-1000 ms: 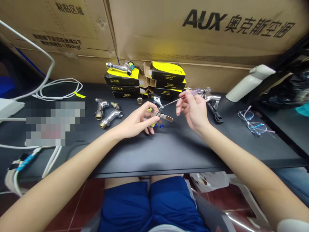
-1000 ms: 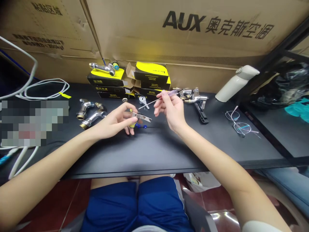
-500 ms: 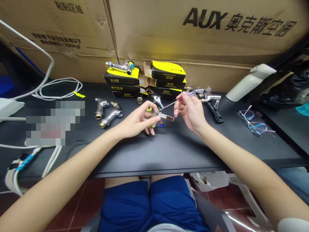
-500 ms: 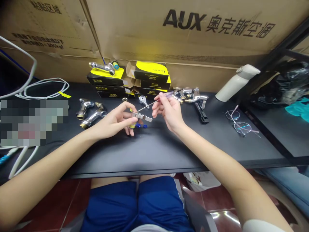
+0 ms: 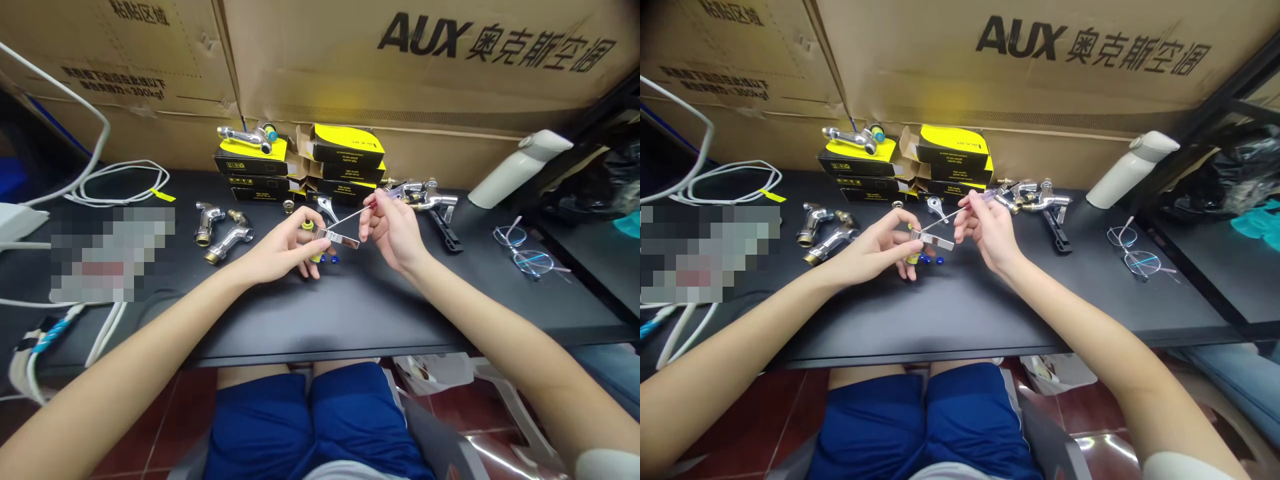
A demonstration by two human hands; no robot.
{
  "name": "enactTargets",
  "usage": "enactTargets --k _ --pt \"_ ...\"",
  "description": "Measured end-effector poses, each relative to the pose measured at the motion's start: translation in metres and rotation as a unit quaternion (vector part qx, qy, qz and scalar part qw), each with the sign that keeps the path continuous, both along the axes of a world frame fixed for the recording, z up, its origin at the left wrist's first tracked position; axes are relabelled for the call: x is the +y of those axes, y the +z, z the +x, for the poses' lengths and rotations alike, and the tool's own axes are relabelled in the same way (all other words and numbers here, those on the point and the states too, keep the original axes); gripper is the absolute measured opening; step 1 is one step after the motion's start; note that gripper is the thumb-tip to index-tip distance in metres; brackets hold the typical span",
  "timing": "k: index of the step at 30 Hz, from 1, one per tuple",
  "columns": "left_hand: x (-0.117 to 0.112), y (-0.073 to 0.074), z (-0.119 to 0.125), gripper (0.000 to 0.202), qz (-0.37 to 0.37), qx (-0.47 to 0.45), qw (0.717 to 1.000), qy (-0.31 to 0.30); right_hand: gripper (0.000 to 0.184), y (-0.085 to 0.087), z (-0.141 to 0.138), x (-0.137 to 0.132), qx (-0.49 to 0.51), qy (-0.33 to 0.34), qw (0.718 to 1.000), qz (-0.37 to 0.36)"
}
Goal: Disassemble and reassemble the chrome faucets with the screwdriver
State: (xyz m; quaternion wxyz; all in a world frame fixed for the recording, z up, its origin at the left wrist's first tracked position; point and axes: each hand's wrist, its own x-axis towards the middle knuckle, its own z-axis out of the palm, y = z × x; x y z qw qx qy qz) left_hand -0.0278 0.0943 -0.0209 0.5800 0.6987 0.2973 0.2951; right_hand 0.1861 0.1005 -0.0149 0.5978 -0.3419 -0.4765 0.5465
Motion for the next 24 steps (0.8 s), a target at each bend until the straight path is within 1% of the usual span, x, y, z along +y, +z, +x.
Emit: enactTargets --k 6,10,20,24 --pt "-0.0005 0.0005 -0.0002 0.029 -0.009 0.002 1.0 -0.006 0.029 0.0006 0.0 -0.0009 -0.001 0.008 1.0 0.01" --pt "-0.0008 -0.001 0.0002 0.031 -0.021 0.005 1.0 -0.014 0.029 0.0007 -0.0006 -0.001 -0.015 0.009 1.0 -0.005" --pt "-0.0003 0.0007 0.0005 0.031 -0.012 0.004 1.0 -0.002 0.03 -0.0018 -0.0003 0.0001 -0.02 -0.017 1.0 -0.015" --pt "-0.0006 0.0007 0.0005 0.03 -0.016 0.003 1.0 0.001 0.032 -0.0022 -0.0002 -0.0005 -0.021 -0.012 1.0 -0.013"
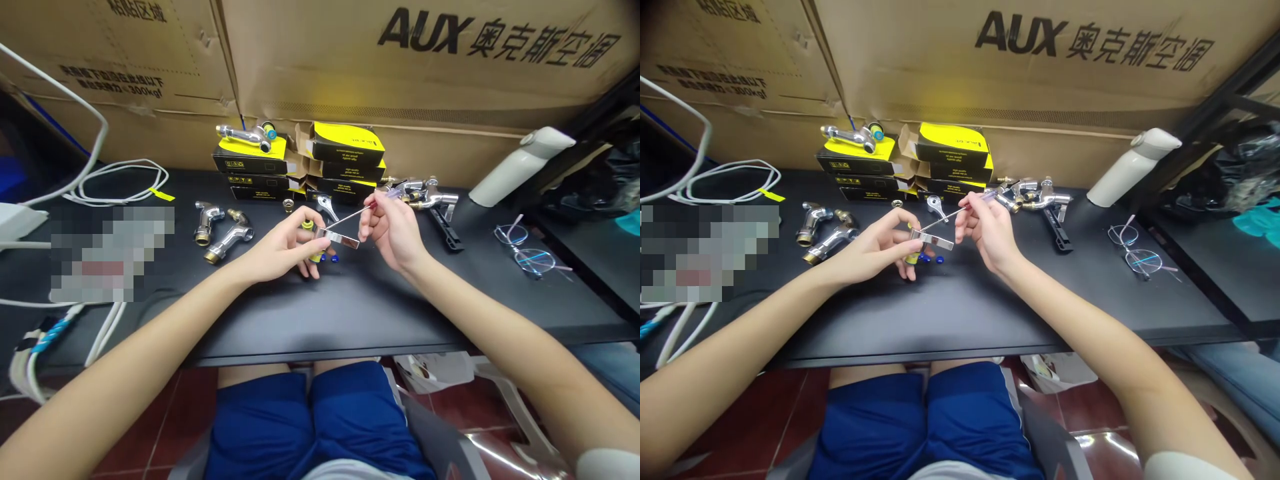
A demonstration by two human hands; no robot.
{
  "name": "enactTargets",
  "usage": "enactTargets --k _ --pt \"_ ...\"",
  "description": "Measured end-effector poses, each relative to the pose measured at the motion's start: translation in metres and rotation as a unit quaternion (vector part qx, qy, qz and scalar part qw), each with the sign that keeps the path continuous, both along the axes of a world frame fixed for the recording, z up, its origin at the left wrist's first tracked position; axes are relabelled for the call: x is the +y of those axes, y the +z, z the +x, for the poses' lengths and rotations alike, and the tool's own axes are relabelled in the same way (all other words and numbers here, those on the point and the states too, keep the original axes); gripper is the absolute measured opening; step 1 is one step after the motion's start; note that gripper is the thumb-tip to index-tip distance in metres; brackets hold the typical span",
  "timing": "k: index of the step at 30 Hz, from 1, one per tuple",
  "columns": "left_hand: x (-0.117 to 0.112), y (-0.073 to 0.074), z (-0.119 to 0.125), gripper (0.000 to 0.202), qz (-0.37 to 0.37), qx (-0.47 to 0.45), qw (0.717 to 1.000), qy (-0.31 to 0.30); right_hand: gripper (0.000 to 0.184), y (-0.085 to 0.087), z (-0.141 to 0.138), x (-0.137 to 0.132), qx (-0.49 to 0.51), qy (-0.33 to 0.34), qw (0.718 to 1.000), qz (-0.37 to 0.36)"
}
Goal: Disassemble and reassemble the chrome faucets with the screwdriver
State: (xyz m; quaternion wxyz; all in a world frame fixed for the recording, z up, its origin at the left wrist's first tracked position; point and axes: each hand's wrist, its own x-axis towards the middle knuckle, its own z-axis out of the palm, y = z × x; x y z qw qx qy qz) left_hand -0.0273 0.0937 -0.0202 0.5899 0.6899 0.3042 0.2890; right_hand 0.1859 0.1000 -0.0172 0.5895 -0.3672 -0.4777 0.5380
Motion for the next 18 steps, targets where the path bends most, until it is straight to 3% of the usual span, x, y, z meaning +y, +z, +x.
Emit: enactTargets --k 6,13,18 --pt "0.0002 -0.0003 -0.0003 0.031 0.005 0.002 1.0 -0.002 0.029 -0.0002 -0.0005 -0.0004 0.021 0.006 1.0 0.012" --pt "0.0001 -0.0025 -0.0005 0.03 0.006 0.017 1.0 -0.009 0.028 -0.0033 0.0014 0.003 0.01 0.023 0.998 -0.056" --pt "0.0009 -0.0042 -0.0002 0.03 0.008 0.015 1.0 -0.003 0.03 -0.0012 0.0036 0.0043 0.001 0.019 0.999 -0.03"
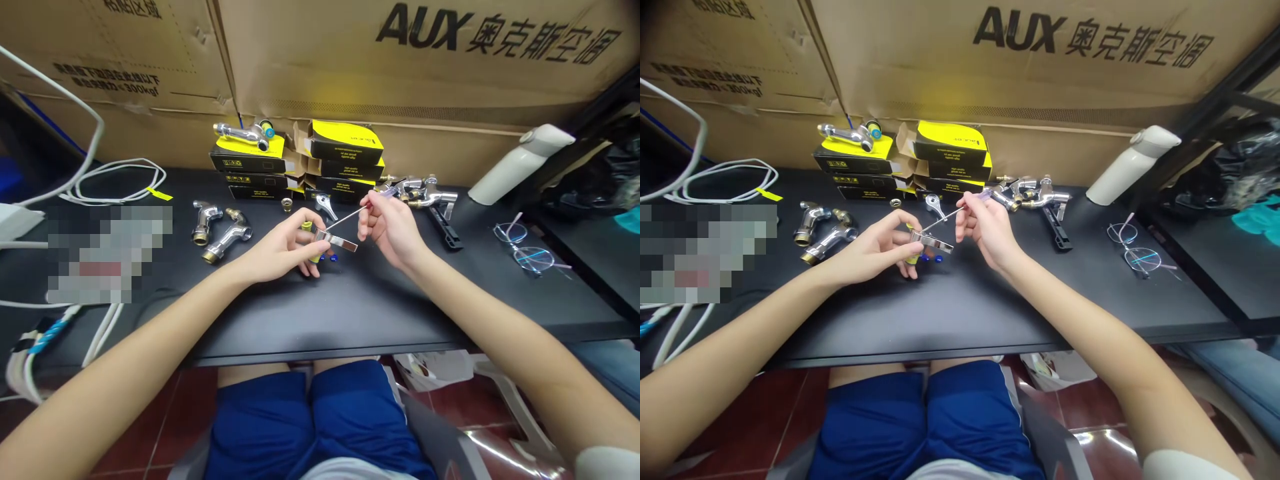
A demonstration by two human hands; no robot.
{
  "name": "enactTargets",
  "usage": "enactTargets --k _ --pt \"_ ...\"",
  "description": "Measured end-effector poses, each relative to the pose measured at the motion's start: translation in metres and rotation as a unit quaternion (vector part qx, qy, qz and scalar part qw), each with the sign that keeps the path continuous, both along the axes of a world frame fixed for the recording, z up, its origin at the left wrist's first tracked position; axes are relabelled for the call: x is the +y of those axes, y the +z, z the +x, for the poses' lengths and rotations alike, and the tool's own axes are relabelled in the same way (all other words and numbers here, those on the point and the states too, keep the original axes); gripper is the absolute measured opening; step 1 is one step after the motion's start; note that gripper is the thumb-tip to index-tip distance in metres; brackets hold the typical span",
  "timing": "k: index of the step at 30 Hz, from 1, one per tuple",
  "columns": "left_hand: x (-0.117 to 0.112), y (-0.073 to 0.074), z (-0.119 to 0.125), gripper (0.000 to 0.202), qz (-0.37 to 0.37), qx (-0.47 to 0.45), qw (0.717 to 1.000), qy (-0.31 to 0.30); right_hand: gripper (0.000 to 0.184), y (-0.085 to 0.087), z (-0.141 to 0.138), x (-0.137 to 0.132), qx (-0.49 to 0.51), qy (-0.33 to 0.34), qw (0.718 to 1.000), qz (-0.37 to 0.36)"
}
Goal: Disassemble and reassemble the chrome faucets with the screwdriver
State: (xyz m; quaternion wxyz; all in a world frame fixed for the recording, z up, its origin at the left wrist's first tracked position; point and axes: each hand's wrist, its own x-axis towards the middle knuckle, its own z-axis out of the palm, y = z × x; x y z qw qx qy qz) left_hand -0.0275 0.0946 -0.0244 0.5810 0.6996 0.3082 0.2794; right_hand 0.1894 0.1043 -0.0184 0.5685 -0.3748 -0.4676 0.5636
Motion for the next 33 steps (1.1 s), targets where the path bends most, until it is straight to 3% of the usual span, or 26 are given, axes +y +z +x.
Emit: enactTargets --k 8,16,21,24,27,33 --pt "0.001 -0.001 0.0 0.035 -0.002 0.016 1.0 0.009 0.054 0.004 -0.003 -0.002 -0.01 -0.035 0.999 0.03" --pt "0.001 -0.003 -0.001 0.039 -0.015 0.026 1.0 0.007 0.03 0.006 -0.002 -0.005 -0.036 -0.062 0.995 0.072" --pt "0.002 -0.003 -0.002 0.04 -0.001 0.03 0.999 0.017 0.045 0.007 0.0 -0.007 -0.069 -0.102 0.987 0.107" --pt "0.002 -0.001 -0.002 0.041 0.012 0.026 0.999 0.027 0.037 0.008 0.004 -0.003 -0.093 -0.1 0.984 0.111" --pt "0.002 0.002 0.0 0.044 0.012 0.01 0.999 0.05 0.03 0.009 0.01 0.005 -0.103 -0.088 0.986 0.101" --pt "0.006 0.007 -0.001 0.039 0.025 -0.063 0.985 0.158 0.027 0.013 0.018 0.011 -0.108 -0.044 0.986 0.115"
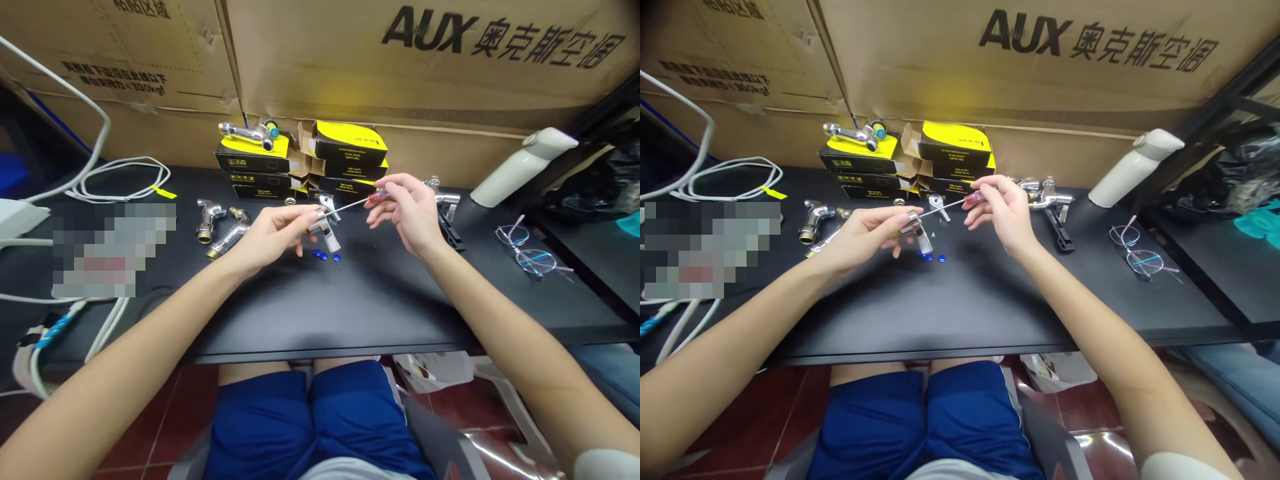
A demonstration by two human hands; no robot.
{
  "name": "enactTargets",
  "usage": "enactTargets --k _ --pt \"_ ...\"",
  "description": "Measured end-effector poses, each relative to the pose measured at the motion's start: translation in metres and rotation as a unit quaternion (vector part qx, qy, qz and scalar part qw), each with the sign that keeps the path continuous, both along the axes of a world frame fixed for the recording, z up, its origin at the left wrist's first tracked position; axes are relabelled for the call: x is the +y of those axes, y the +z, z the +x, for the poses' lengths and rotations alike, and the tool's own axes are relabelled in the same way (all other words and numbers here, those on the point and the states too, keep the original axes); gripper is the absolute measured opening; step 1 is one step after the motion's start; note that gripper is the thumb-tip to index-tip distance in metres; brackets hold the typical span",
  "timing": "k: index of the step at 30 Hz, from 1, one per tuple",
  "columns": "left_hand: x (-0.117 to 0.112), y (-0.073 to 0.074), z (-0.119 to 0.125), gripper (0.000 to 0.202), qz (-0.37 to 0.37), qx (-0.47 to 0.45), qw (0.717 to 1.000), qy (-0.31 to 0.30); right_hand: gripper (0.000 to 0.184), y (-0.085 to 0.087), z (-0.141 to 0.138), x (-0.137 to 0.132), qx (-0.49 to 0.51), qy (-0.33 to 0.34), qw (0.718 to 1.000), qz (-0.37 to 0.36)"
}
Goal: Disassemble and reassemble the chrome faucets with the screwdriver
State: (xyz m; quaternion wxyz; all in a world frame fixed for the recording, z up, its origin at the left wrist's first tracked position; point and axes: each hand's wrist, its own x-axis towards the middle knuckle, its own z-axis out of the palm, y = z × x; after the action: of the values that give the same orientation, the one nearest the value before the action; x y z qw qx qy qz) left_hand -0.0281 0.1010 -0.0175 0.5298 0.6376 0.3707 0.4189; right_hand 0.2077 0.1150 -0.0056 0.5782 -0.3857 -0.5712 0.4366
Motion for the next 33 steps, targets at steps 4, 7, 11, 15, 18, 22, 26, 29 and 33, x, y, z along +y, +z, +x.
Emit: enactTargets --k 4,7,11,15,18,22,26,29,33 --pt "0.004 0.0 -0.002 0.037 -0.01 -0.039 0.999 0.029 0.026 0.0 -0.001 -0.003 -0.004 0.037 0.999 0.025" --pt "0.005 0.0 -0.003 0.034 -0.03 -0.056 0.997 0.035 0.027 -0.003 -0.003 -0.004 -0.002 0.048 0.999 0.017" --pt "0.006 0.002 -0.003 0.019 -0.057 -0.049 0.996 0.048 0.032 -0.007 -0.005 -0.003 -0.011 0.056 0.998 -0.01" --pt "0.006 0.005 -0.003 0.018 -0.06 -0.043 0.995 0.07 0.036 -0.009 -0.008 -0.004 -0.014 0.072 0.997 -0.038" --pt "0.006 0.005 -0.002 0.018 -0.059 -0.037 0.995 0.068 0.035 -0.01 -0.009 -0.004 -0.023 0.079 0.996 -0.045" --pt "0.004 0.002 -0.001 0.024 -0.064 -0.022 0.995 0.075 0.03 -0.01 -0.009 -0.005 -0.035 0.097 0.994 -0.031" --pt "0.005 0.0 -0.001 0.028 -0.061 -0.023 0.994 0.09 0.028 -0.011 -0.008 -0.006 -0.054 0.105 0.993 -0.023" --pt "0.007 0.0 -0.002 0.021 -0.057 -0.05 0.991 0.114 0.029 -0.011 -0.008 -0.007 -0.077 0.116 0.99 -0.015" --pt "0.009 0.002 -0.004 0.013 -0.053 -0.097 0.985 0.129 0.03 -0.011 -0.01 -0.01 -0.099 0.123 0.987 -0.013"
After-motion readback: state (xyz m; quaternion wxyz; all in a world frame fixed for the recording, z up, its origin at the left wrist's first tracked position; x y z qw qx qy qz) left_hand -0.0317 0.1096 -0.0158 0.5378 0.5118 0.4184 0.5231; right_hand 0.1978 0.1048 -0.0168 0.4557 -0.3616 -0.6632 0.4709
